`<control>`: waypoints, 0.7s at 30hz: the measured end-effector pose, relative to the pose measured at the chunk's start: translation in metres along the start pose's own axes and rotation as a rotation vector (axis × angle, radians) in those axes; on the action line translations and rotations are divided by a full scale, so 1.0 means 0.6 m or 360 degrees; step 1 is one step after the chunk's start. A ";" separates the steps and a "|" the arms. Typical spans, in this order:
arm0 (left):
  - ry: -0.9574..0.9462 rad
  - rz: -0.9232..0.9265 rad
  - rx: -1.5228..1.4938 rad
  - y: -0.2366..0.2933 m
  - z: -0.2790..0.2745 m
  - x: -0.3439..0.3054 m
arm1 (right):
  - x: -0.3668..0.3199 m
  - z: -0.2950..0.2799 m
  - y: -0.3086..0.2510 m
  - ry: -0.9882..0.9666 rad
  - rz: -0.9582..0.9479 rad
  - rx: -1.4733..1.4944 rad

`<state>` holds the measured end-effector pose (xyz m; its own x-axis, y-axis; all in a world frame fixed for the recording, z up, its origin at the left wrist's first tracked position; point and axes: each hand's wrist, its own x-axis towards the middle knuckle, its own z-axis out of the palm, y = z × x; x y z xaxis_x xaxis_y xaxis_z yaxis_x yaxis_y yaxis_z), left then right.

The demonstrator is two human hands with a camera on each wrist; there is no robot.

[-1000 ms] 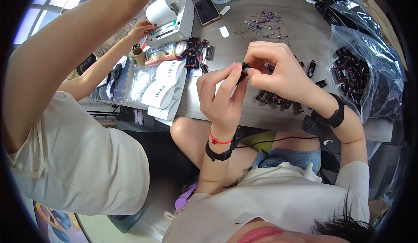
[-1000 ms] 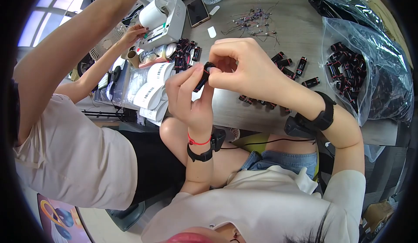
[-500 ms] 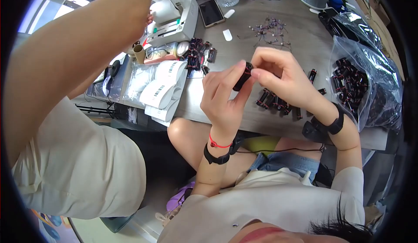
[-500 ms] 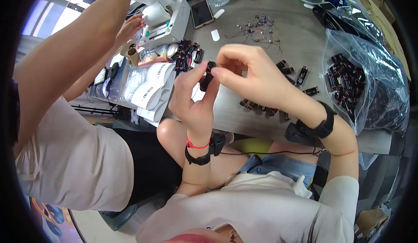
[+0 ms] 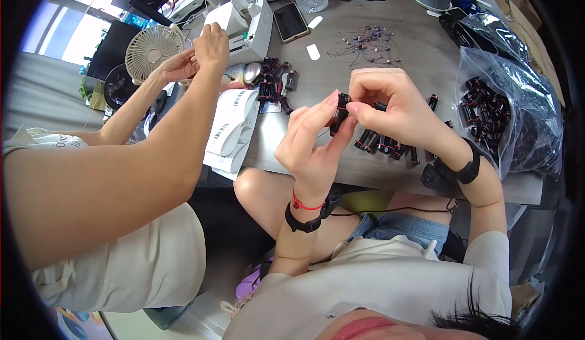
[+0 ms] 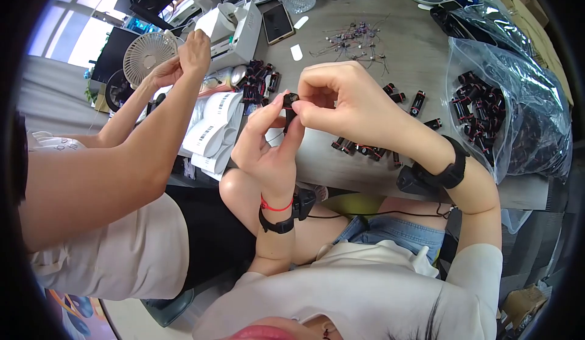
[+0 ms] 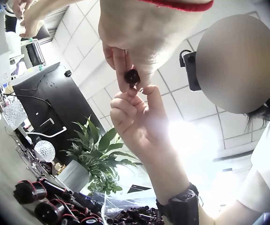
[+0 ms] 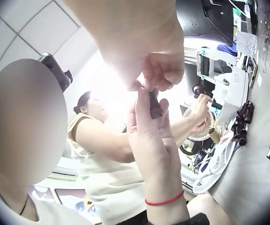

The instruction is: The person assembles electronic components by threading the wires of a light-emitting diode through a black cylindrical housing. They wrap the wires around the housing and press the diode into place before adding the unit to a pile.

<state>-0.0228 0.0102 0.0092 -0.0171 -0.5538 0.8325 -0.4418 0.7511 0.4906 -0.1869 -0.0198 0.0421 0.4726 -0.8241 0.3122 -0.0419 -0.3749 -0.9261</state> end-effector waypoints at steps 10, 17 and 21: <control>-0.0052 -0.0497 -0.0372 0.007 -0.009 -0.010 | 0.001 0.011 -0.002 -0.0160 0.0162 0.0624; -0.0094 -0.0649 -0.0426 -0.003 -0.014 -0.024 | 0.004 0.023 0.037 -0.0186 0.0203 0.0711; -0.0051 -0.0732 -0.0475 -0.021 -0.005 -0.024 | 0.014 0.022 0.061 -0.0204 0.0226 0.0686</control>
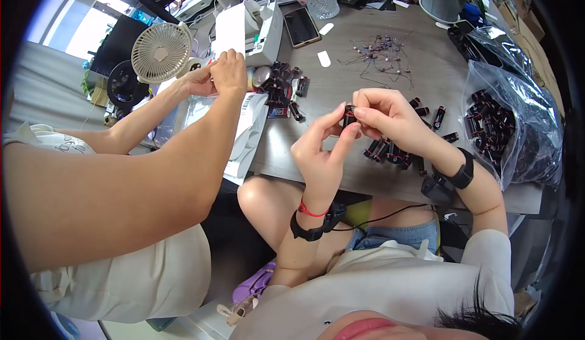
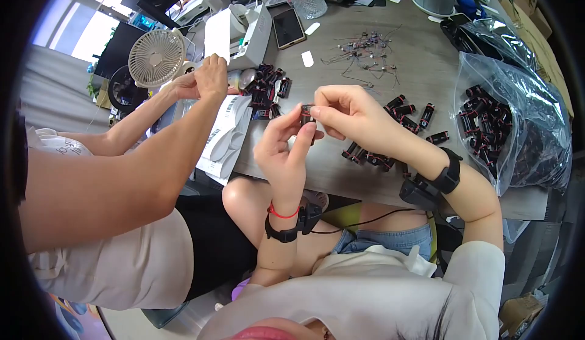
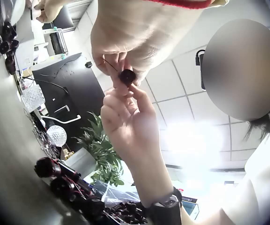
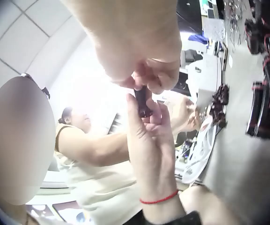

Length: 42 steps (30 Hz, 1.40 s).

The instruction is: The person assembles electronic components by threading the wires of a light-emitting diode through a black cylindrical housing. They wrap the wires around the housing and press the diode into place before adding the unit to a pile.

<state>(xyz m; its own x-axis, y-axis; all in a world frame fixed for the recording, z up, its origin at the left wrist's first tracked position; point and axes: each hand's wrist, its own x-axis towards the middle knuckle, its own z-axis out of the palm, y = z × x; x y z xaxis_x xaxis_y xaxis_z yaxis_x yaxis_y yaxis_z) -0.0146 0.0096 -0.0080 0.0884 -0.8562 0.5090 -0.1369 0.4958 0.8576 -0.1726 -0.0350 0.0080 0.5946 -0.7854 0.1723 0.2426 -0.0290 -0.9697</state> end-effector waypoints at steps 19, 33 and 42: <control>-0.0068 0.0242 0.1465 -0.160 -0.117 0.066 | 0.007 -0.217 0.019 0.0430 0.0385 -0.2070; -0.1363 -0.0496 0.0818 -0.032 0.018 0.005 | 0.008 -0.242 0.055 0.0368 0.0123 -0.2151; -0.1433 -0.0460 0.0658 -0.048 0.012 0.008 | -0.004 -0.273 0.074 0.0474 0.0045 -0.2045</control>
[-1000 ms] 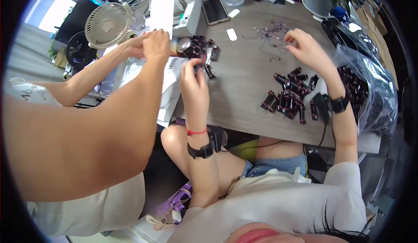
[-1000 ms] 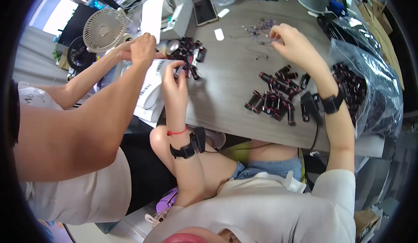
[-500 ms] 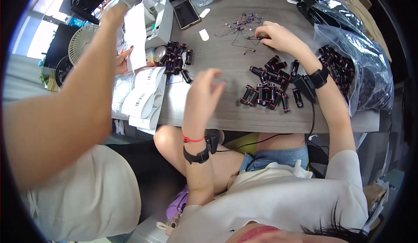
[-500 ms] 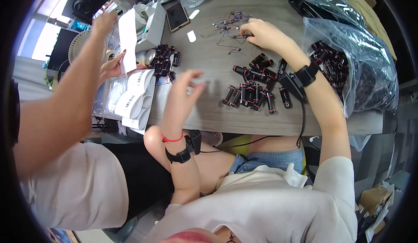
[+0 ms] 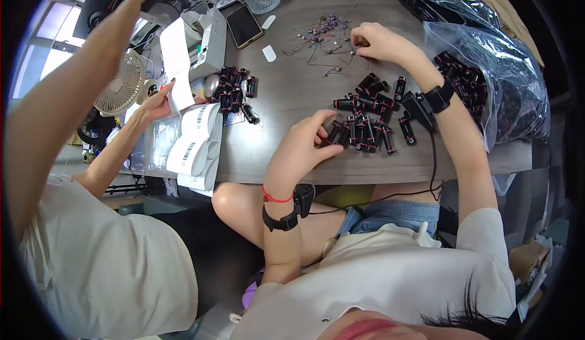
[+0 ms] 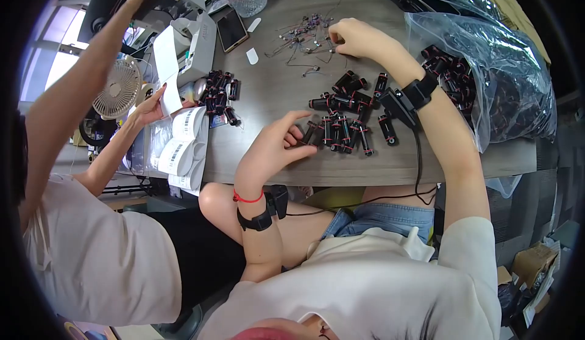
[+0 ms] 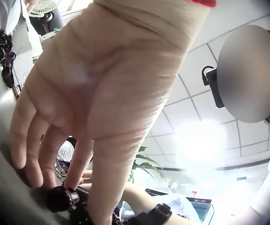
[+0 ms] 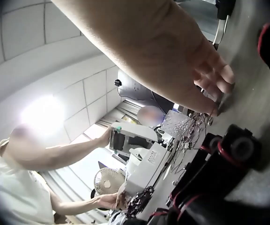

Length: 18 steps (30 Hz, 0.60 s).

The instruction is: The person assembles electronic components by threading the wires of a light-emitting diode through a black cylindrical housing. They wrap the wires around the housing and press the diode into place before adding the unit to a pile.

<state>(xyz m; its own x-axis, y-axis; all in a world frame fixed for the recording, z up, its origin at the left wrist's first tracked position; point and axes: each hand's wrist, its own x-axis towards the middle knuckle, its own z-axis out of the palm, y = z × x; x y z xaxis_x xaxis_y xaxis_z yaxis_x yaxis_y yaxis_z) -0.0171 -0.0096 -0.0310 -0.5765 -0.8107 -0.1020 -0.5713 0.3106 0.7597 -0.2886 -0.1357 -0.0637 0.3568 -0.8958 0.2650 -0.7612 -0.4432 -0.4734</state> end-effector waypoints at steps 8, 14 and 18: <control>-0.0026 -0.0116 0.0016 -0.022 -0.013 -0.006 | 0.004 -0.026 -0.003 -0.0039 0.0061 0.0073; 0.0267 -0.0187 -0.0184 -0.012 -0.052 -0.018 | 0.014 -0.072 -0.046 0.0396 -0.0101 0.0061; 0.0510 -0.0111 -0.0594 -0.005 -0.057 -0.013 | 0.004 -0.074 -0.128 0.0356 0.0047 0.0747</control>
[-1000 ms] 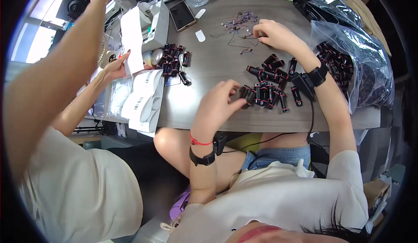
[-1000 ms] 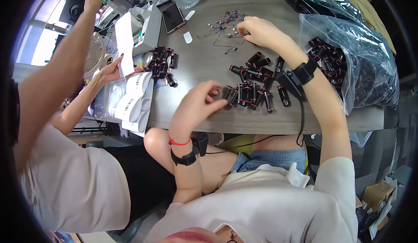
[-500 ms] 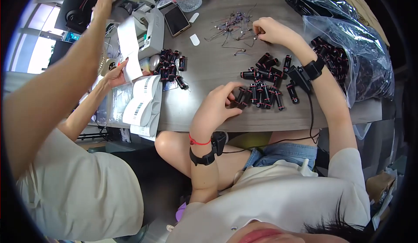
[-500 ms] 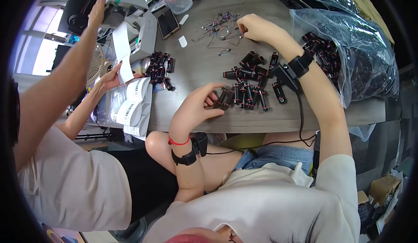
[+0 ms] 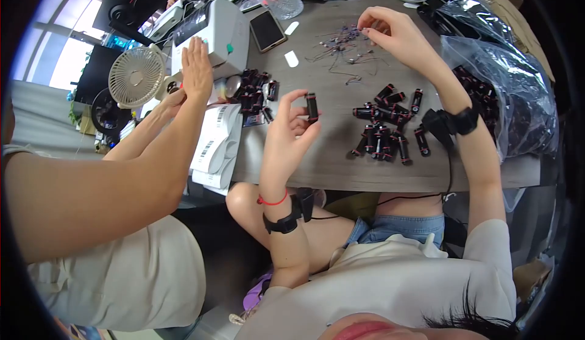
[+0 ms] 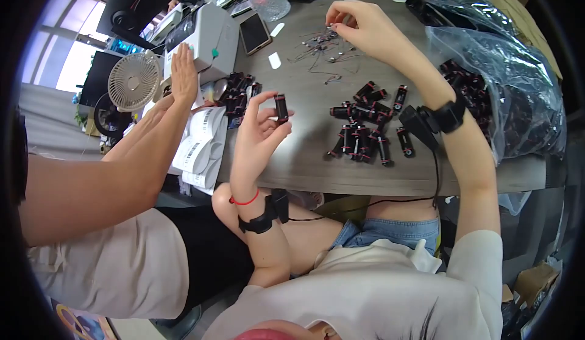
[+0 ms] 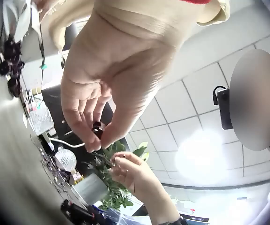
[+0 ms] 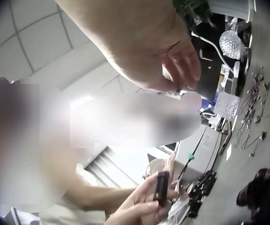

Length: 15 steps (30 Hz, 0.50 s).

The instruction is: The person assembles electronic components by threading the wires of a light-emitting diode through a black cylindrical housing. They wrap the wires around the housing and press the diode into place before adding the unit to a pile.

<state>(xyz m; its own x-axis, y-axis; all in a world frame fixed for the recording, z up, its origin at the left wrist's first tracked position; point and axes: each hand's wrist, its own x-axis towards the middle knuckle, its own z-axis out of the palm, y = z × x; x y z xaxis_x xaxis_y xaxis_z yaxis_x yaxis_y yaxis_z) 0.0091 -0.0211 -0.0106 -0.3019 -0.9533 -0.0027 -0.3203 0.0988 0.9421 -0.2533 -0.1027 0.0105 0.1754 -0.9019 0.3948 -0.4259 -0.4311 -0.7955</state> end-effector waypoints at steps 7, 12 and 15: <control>-0.0058 0.0104 -0.0771 0.027 0.026 -0.002 | -0.045 0.048 -0.108 0.0080 -0.0385 0.0139; 0.0049 0.0251 -0.1089 0.033 0.020 -0.007 | -0.054 0.067 -0.147 0.0292 -0.1090 -0.0343; 0.0240 0.0401 -0.1218 0.043 0.015 -0.022 | -0.054 0.086 -0.163 0.0361 -0.1421 -0.0581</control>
<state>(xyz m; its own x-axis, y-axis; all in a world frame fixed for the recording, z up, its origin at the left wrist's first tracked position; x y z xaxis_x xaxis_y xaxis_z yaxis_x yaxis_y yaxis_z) -0.0033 -0.0034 0.0111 -0.1418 -0.9620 0.2334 0.4589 0.1450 0.8766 -0.1718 -0.0330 0.0517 0.4075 -0.2068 0.8895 -0.4740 -0.8804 0.0125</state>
